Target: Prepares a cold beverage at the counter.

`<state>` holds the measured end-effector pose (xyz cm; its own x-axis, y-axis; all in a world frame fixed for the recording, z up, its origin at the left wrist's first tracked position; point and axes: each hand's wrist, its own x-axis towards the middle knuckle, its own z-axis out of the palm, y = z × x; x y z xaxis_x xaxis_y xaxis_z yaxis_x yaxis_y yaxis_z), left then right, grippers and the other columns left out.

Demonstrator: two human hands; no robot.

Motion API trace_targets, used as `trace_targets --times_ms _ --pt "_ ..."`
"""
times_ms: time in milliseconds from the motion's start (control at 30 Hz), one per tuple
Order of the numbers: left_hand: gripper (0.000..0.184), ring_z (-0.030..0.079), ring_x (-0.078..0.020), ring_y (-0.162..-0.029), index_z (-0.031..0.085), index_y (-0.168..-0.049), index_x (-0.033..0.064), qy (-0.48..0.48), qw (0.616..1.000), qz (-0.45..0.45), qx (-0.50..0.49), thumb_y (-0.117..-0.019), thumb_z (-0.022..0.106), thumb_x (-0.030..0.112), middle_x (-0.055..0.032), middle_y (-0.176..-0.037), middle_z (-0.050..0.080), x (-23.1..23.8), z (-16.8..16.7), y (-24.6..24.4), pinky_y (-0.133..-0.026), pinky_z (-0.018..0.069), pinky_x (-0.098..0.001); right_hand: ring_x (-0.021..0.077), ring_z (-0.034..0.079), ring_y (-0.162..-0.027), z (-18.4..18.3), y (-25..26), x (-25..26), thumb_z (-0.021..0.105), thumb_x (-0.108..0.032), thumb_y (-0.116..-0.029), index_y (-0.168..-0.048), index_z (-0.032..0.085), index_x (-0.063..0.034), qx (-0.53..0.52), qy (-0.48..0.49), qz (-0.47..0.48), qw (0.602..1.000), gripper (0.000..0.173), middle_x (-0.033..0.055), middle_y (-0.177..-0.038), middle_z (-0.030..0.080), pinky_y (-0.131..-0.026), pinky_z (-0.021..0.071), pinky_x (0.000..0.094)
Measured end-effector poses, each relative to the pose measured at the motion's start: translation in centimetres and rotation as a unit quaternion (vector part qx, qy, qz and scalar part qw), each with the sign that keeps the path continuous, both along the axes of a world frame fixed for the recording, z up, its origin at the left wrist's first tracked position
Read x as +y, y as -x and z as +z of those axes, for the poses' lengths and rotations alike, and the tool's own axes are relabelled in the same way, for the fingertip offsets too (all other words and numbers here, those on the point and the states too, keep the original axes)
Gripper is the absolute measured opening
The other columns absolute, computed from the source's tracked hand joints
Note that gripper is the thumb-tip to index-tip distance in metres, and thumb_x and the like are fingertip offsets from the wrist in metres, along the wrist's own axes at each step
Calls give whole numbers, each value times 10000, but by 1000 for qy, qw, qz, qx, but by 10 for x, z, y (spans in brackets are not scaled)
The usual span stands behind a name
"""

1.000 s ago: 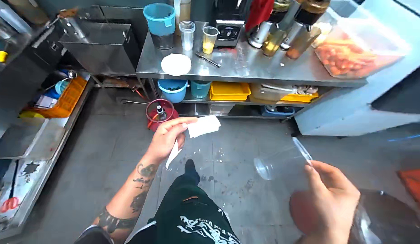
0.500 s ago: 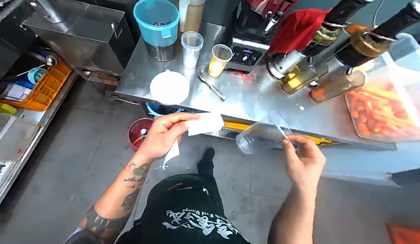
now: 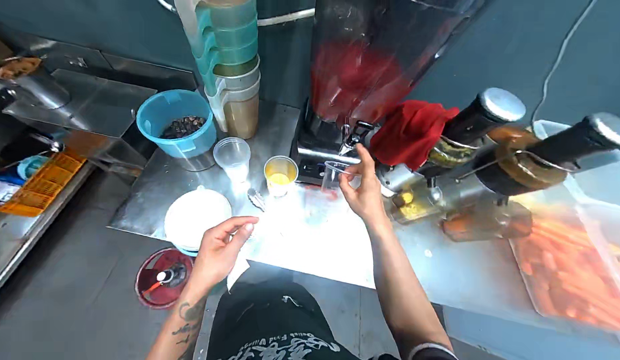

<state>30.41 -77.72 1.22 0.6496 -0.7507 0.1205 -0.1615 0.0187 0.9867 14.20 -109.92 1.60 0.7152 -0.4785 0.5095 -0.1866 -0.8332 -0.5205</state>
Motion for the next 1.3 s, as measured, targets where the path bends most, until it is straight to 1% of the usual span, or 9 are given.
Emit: trace_targets --times_ms 100,267,500,633,800,900,1100,1233,1300 --pt "253 663 -62 -751 743 -1161 67 -37 999 -12 10 -1046 565 205 -5 -998 748 -21 -13 -9 -675 561 -235 215 693 -917 1 -15 -10 666 -90 -963 -1653 96 -89 -45 20 -25 998 894 117 -1017 688 -860 598 424" --pt "336 695 -72 -968 763 -1069 87 -116 989 -92 -24 -1061 546 343 -7 -1023 755 -82 -16 -24 -913 568 -320 229 689 -1004 2 -29 -22 664 -62 -962 -1629 168 -22 -88 81 -51 992 831 121 -1010 704 -1047 512 480" --pt "638 642 -249 -716 765 -926 87 -181 962 -178 -97 -1041 424 615 -104 -779 676 -213 24 -48 -703 536 -513 234 696 -973 -21 -40 -22 701 -104 -947 -1539 422 -71 -121 142 -44 981 655 72 -1003 731 -1160 336 654" --pt "470 595 -237 -655 712 -803 68 -185 959 -198 -87 -1045 520 422 -96 -704 622 -251 19 -44 -624 488 -470 201 699 -993 -23 -35 -17 705 -90 -938 -1469 526 -75 -106 112 -14 988 560 32 -986 743 -1175 340 624" --pt "414 540 -227 -593 650 -734 83 -212 962 -156 -72 -1026 533 352 -84 -639 556 -255 15 -44 -567 439 -450 323 619 -1175 23 -16 -18 796 -277 -890 -1481 478 -5 -104 72 -62 990 723 218 -1271 628 -1060 485 529" --pt "405 526 -227 -581 664 -758 74 -205 965 -152 -59 -1023 536 352 -93 -642 551 -249 13 -46 -551 421 -440 348 408 -1458 53 -20 -29 718 -377 -943 -1583 332 -16 -43 54 -108 992 831 235 -1582 392 -1172 401 507" --pt "402 516 -201 -580 696 -790 92 -214 963 -156 -58 -1029 527 367 -72 -655 565 -242 15 -47 -557 428 -425 344 364 -1498 40 -31 -9 589 -341 -1025 -1382 530 18 6 48 -74 996 510 191 -1525 485 -1245 311 493" --pt "379 545 -201 -618 700 -784 78 -217 960 -164 -67 -1032 533 311 -59 -666 585 -247 9 -49 -598 448 -447 347 229 -1561 7 2 22 561 -366 -1040 -1545 456 -120 31 -10 -80 996 571 181 -1683 244 -1232 326 537" --pt "378 566 -218 -646 690 -774 75 -223 958 -164 -80 -1025 530 308 -68 -677 589 -245 10 -47 -619 459 -472 284 353 -1511 4 17 21 576 -357 -1035 -1586 401 -154 -10 -87 -102 991 612 160 -1686 239 -1153 443 496"
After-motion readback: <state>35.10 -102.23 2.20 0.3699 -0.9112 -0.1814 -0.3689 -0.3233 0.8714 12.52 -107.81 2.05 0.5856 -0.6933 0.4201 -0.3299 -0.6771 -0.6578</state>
